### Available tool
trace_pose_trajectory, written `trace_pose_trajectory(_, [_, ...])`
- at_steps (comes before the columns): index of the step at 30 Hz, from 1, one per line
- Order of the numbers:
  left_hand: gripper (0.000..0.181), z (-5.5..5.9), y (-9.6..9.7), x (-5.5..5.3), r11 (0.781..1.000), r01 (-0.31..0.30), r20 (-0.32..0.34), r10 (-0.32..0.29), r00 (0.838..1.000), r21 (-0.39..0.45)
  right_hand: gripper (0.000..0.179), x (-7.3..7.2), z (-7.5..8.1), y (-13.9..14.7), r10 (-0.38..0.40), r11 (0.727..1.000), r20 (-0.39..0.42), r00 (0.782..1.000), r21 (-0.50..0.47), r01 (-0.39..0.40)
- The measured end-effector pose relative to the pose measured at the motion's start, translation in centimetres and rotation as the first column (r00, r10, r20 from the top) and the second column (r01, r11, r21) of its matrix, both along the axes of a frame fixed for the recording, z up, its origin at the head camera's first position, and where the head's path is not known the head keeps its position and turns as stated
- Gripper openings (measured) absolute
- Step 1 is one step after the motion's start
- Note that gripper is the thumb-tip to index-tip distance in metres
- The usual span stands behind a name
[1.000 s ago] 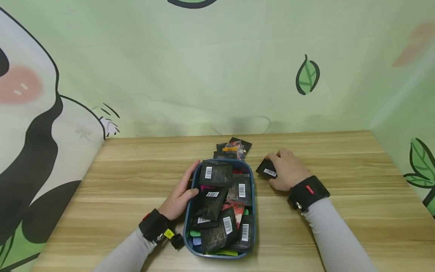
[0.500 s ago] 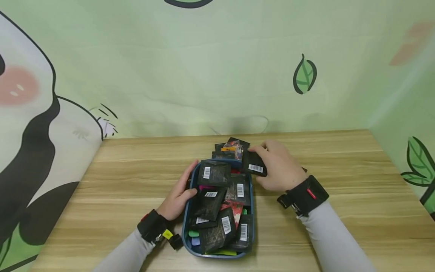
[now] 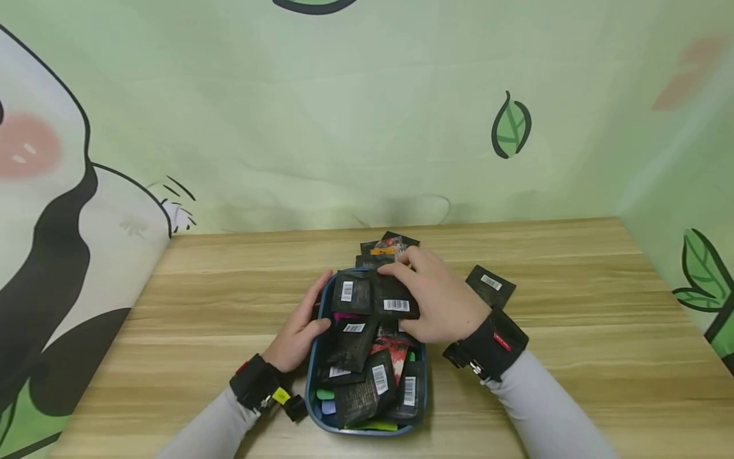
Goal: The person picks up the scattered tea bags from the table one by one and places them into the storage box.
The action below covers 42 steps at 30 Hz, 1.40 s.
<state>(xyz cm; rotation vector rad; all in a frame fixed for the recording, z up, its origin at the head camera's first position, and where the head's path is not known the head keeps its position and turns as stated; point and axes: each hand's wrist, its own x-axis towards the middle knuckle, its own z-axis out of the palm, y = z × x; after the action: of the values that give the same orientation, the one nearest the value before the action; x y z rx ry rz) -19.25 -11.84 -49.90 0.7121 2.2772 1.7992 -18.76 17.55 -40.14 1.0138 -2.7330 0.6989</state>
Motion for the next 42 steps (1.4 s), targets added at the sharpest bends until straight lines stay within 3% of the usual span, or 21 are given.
trace_pose_trajectory(5, [0.075,-0.1,-0.1,0.0,1.0,-0.005,0.0,0.005,1.0,-0.007,0.11,0.2,-0.2,0.0,0.029,1.0,0.072,0.997,0.007,-0.029])
trace_pose_trajectory(8, [0.075,-0.1,0.0,0.0,1.0,-0.004,-0.007,0.004,1.0,-0.01,0.116,0.2,0.0,0.4,0.015,1.0,0.125,0.992,0.019,-0.017])
trace_pose_trajectory(16, [0.074,-0.1,0.0,0.0,1.0,-0.001,-0.004,0.001,1.0,-0.007,0.113,-0.7,0.5,3.3,-0.095,0.993,0.145,0.985,0.078,0.084])
trace_pose_trajectory(24, [0.075,-0.1,0.1,0.0,1.0,-0.005,0.018,0.005,1.0,-0.009,0.111,-2.2,-0.6,6.5,-0.245,0.96,0.141,0.959,0.176,0.219])
trace_pose_trajectory(34, [0.074,-0.3,0.1,-0.1,1.0,-0.006,-0.017,0.006,1.0,-0.03,0.103,-2.7,-2.1,8.3,-0.327,0.92,0.161,0.931,0.279,0.275])
trace_pose_trajectory(42, [0.074,-0.2,0.1,-0.1,1.0,-0.005,-0.025,0.005,1.0,-0.02,0.093,-3.0,-3.3,8.9,-0.404,0.871,0.199,0.893,0.384,0.308])
